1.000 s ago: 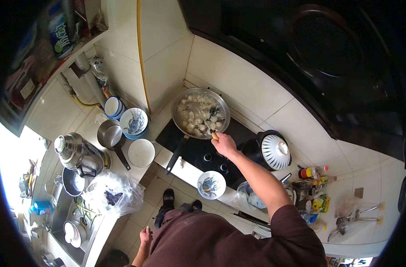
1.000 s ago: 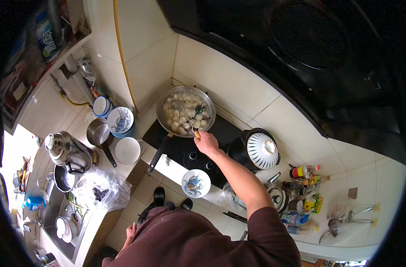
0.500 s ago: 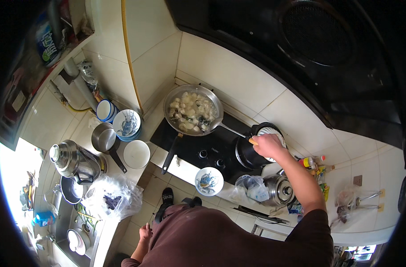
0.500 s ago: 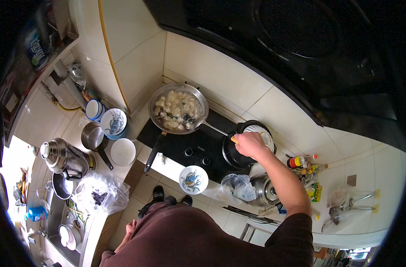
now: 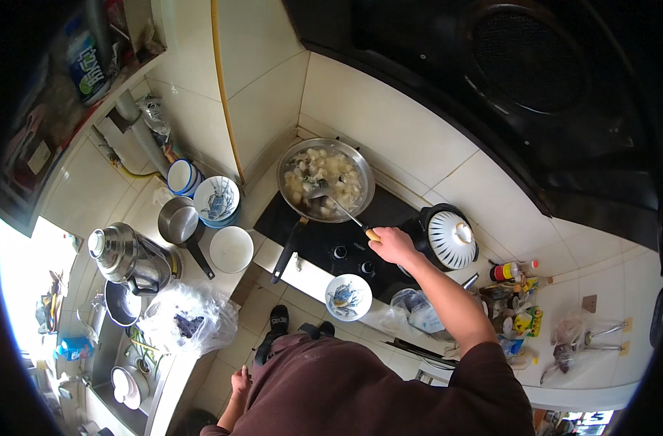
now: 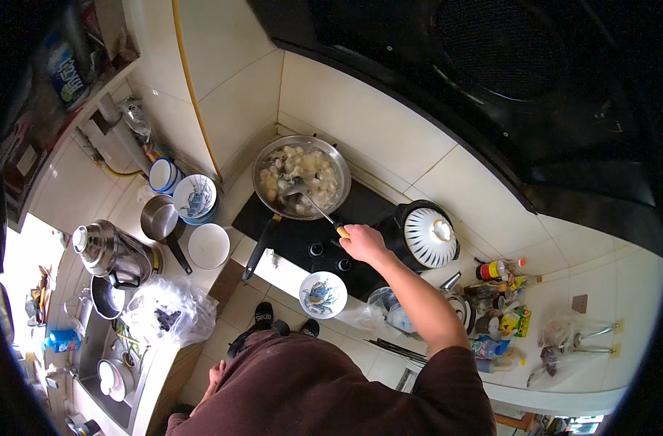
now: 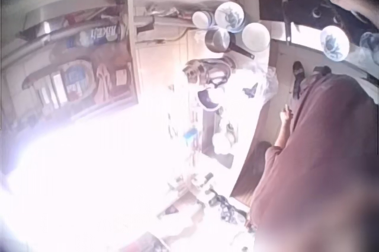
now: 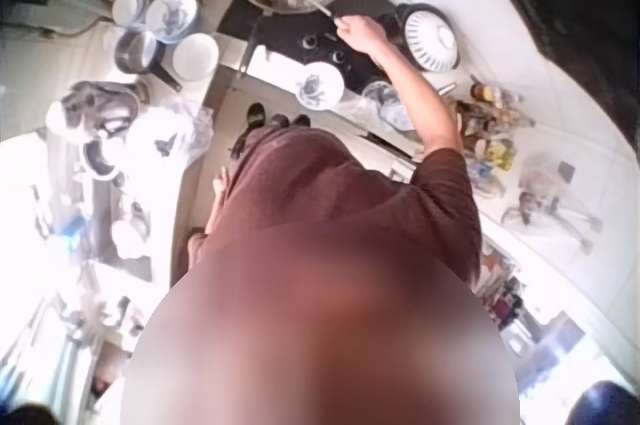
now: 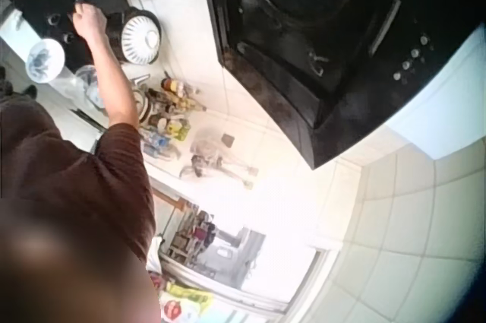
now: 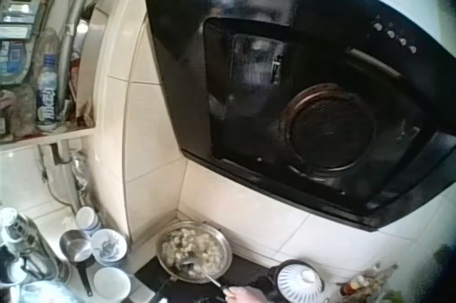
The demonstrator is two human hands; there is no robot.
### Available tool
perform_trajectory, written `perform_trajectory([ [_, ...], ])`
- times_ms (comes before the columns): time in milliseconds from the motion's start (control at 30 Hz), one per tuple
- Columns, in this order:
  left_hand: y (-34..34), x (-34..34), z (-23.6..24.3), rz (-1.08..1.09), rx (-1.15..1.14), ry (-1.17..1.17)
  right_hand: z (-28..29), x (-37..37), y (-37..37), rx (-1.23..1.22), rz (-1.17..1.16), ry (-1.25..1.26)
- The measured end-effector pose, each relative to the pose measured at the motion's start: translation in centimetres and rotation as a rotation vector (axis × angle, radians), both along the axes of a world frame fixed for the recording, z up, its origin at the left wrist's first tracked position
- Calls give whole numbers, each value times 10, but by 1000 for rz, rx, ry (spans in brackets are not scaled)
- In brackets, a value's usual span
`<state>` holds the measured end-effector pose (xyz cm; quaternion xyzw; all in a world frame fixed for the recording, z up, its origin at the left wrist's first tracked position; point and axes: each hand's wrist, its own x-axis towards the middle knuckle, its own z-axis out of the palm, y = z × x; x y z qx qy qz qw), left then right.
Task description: The person retrieves a plastic bag from the refrigerator, walks to the kitchen, and adds dried seaweed to a pot of boiling dumplings. They stir the contents with a ladle and continue cooking.
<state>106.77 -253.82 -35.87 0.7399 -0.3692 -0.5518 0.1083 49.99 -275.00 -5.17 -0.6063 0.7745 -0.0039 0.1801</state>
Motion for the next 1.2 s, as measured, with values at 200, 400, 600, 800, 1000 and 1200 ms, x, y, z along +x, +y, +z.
perform_trajectory([
  [200,33,19,-30,-76,-70,-90,-21,8,-25,-92,-44,-9],
  [400,51,29,-77,1,-80,-92,-25,-7,-35,-277,-158,-83],
  [600,44,33,-87,-81,-108,-142,12,-37,-9,-273,-191,-165],
  [800,22,24,-55,-114,-91,-144,88,-65,36,-135,51,211],
  [1000,-18,-1,4,-69,4,-4,115,-67,42,53,142,349],
  [1200,-20,-5,1,-54,-39,11,67,-60,27,70,143,237],
])
